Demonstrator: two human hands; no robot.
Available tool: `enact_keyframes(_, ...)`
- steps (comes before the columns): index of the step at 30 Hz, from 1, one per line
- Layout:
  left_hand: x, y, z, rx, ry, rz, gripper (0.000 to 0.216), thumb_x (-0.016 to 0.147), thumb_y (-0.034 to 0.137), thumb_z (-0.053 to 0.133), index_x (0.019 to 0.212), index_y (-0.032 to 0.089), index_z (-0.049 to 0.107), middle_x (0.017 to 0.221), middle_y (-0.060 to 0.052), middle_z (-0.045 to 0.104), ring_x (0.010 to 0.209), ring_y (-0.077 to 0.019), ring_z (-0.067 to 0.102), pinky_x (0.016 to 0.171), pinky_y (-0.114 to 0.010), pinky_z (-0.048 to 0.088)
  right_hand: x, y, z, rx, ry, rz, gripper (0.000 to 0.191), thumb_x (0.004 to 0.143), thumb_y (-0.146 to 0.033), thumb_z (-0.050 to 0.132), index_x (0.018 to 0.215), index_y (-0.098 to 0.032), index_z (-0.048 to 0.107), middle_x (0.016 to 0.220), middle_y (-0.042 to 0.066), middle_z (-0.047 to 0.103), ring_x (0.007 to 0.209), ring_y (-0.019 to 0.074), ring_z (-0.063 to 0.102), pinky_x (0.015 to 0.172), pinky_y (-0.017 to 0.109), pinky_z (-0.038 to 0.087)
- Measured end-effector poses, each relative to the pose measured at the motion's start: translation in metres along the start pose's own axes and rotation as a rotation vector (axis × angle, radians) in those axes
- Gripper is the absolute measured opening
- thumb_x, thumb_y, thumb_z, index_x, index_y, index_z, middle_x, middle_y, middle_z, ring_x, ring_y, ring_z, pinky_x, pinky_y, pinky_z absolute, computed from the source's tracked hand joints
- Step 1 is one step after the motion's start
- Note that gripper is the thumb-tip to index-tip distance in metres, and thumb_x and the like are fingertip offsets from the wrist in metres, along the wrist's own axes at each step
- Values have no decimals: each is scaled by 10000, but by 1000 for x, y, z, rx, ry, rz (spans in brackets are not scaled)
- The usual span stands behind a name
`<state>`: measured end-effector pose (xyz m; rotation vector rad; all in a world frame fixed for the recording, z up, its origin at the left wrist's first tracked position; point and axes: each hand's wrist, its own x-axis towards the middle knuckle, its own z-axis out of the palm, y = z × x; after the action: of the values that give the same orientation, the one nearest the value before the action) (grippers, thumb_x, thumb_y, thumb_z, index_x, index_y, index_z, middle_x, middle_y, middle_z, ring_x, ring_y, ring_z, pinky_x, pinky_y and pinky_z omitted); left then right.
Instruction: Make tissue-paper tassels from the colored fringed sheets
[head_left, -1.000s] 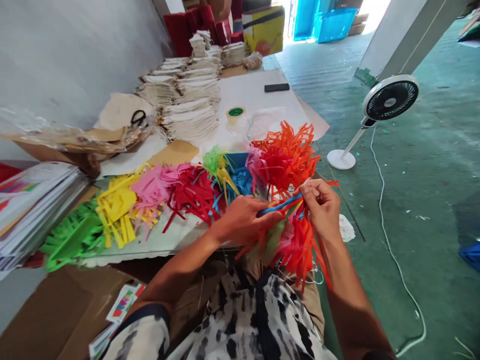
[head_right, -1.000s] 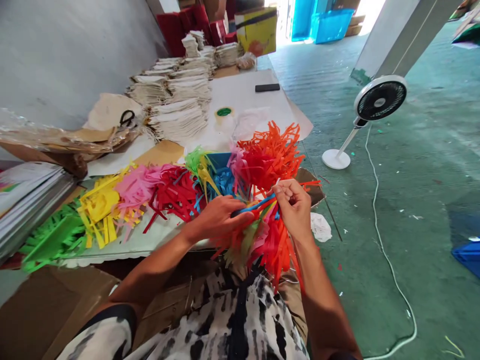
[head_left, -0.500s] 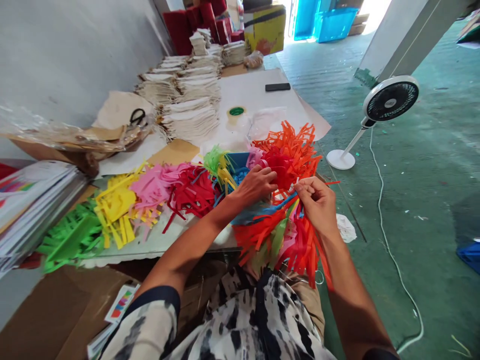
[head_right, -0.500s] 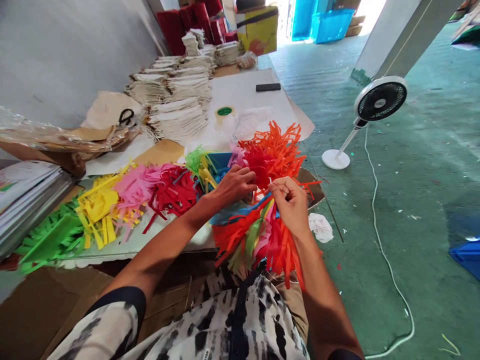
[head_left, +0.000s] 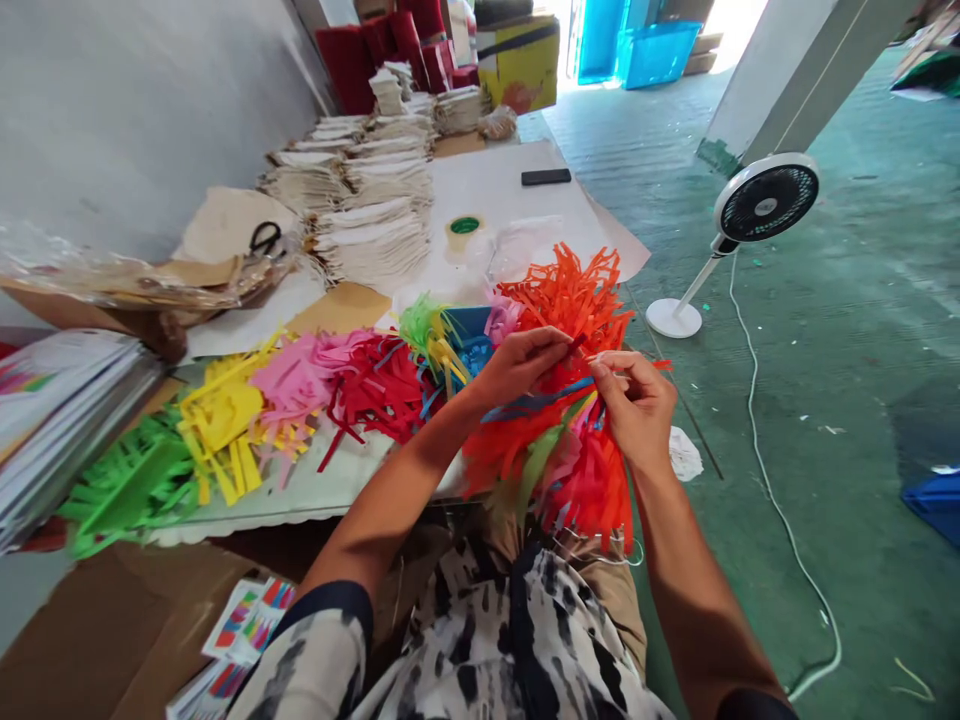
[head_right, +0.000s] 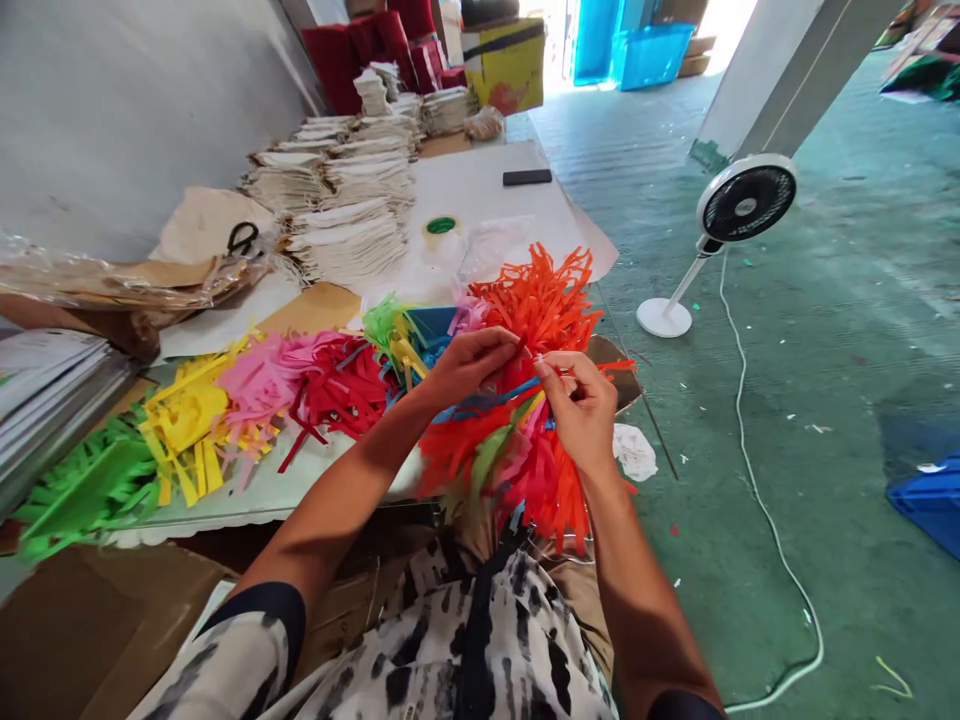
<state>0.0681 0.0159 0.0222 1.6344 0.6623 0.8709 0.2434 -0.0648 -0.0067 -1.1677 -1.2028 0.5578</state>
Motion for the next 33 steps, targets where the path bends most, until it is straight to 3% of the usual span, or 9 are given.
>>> enact_keyframes(4,-6,-4,7,1,-71,0,472,936,641,684,926,169,684,684,21,564,553,-79,457,506,-226,364,1,-3,-2,21,-72,-12,248,952,-483,723,910,-242,761,1185,74,777,701,160,589,583,291,385)
enact_keyframes(8,-10,-8,12,-29,-77,-13,436,939,628,686,1005,199,651,680,46,536,562,-87,450,522,-235,354,1,-1,0,5,-74,-2,259,940,-497,740,898,-243,767,1033,42,784,614,137,474,600,296,376)
enact_keyframes(13,-14,-17,15,13,-6,21,441,874,606,776,976,209,613,776,9,641,640,-102,531,580,-246,405,0,2,3,-57,-46,26,294,944,-527,720,923,-240,784,759,-5,661,581,138,416,566,288,322)
enact_keyframes(17,-16,-20,16,60,55,45,404,891,572,772,981,201,641,774,8,662,610,-97,529,565,-245,389,-1,2,4,-44,-19,13,259,943,-489,728,911,-237,778,798,-4,677,606,134,452,592,290,356)
enact_keyframes(23,-18,-16,17,56,139,57,389,861,545,809,952,199,659,801,8,687,633,-93,552,588,-230,415,-3,2,5,-54,-12,45,283,940,-513,727,917,-235,780,666,-29,575,554,123,384,546,285,305)
enact_keyframes(27,-19,-16,16,22,134,36,375,862,535,809,984,198,699,887,-19,750,713,-110,638,629,-228,450,-4,2,5,-48,-17,38,291,944,-521,719,939,-238,788,784,1,690,561,125,408,552,287,336)
enact_keyframes(30,-21,-16,15,-6,106,3,381,848,525,824,975,191,693,824,-10,755,622,-91,588,574,-221,405,-4,1,5,-68,-38,7,284,952,-511,709,918,-240,787,963,37,763,597,137,459,590,301,386)
enact_keyframes(33,-23,-16,15,-48,91,-51,391,834,523,838,969,187,689,768,5,741,554,-76,536,531,-214,376,-4,2,6,-71,-33,-8,255,955,-481,714,917,-240,785,895,27,746,612,145,474,606,304,386)
